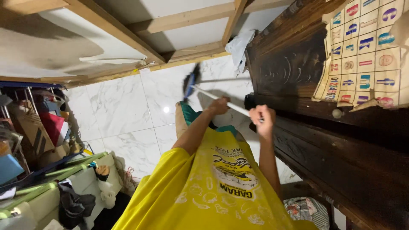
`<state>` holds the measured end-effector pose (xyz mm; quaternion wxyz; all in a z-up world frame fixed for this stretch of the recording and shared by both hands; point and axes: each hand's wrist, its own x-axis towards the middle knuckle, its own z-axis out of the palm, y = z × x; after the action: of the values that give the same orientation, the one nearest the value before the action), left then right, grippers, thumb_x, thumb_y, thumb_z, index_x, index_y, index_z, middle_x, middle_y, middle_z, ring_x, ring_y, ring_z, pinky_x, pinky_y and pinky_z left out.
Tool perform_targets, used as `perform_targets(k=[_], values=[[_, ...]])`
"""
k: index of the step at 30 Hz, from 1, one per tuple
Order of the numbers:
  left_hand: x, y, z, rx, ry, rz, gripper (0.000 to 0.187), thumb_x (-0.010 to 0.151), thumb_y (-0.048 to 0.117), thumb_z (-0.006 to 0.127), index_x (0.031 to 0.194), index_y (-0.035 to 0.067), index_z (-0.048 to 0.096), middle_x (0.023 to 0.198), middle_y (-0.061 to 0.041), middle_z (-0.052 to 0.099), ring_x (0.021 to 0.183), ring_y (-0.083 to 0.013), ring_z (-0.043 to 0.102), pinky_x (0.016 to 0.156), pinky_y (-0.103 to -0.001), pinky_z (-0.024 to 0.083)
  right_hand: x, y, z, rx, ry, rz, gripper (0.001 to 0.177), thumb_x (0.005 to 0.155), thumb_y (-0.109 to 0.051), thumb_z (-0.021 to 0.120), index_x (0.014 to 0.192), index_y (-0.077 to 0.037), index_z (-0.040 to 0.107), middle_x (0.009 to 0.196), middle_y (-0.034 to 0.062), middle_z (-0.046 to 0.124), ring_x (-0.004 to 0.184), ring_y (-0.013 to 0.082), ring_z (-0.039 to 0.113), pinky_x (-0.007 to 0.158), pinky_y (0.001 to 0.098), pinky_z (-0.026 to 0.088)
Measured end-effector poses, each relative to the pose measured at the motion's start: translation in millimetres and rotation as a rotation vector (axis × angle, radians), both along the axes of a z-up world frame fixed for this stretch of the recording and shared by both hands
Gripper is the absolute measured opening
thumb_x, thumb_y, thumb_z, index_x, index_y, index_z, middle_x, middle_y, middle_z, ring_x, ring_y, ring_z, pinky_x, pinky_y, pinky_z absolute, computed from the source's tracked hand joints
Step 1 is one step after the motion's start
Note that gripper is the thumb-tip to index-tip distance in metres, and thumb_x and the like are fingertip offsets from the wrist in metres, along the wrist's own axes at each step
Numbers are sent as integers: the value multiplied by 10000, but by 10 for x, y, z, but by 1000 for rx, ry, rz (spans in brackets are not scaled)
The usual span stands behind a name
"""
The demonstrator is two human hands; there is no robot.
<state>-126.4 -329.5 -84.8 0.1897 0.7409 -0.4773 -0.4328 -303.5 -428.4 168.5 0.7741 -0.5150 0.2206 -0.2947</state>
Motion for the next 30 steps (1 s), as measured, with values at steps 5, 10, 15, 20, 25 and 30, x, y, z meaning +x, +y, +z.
perform_targets(k=[5, 10, 15, 20, 25, 30], values=[[-33, -371, 992, 64, -8, -165, 356, 960, 277, 574, 1286, 133, 586, 1279, -185, 598, 1160, -407, 626, 990, -542, 494, -129, -163, 315, 2, -37, -142, 513, 1105, -379, 370, 652, -139, 379, 545, -36, 326, 475, 107, 277, 545, 297, 310], [183, -525, 982, 87, -76, -299, 293, 1022, 264, 538, 1272, 124, 599, 1317, -171, 596, 1178, -386, 640, 1016, -509, 511, -96, -95, 152, 41, -167, -252, 528, 1116, -457, 367, 680, -159, 367, 529, -43, 300, 489, 127, 279, 646, 323, 359], [199, -426, -438, -44, -278, -201, 431, 916, 199, 662, 1307, 66, 537, 1352, -201, 499, 1170, -438, 550, 939, -548, 483, -269, 318, -944, 285, -180, -376, 450, 1088, -293, 493, 693, -185, 305, 588, -32, 225, 553, 113, 257, 603, 336, 281], [-137, -561, -137, 128, -8, -288, 309, 983, 148, 605, 1289, 111, 572, 1361, -170, 519, 1103, -406, 607, 911, -527, 526, -379, 259, -368, 214, -128, -516, 503, 1086, -335, 490, 653, -171, 293, 553, -18, 208, 473, 136, 216, 566, 344, 251], [-629, -644, -57, -112, 130, -389, 326, 947, 152, 660, 1263, 91, 608, 1270, -206, 562, 1139, -422, 592, 969, -512, 508, -717, 164, 5, 156, 42, -647, 469, 1039, -348, 492, 654, -164, 300, 555, -25, 227, 467, 147, 203, 520, 340, 236], [-500, -676, 833, -51, -5, -404, 319, 929, 177, 607, 1234, 91, 644, 1241, -157, 638, 1161, -371, 642, 975, -488, 543, -734, 6, 142, 177, -278, -560, 506, 1066, -407, 454, 654, -157, 298, 486, -4, 228, 479, 143, 187, 574, 352, 242]])
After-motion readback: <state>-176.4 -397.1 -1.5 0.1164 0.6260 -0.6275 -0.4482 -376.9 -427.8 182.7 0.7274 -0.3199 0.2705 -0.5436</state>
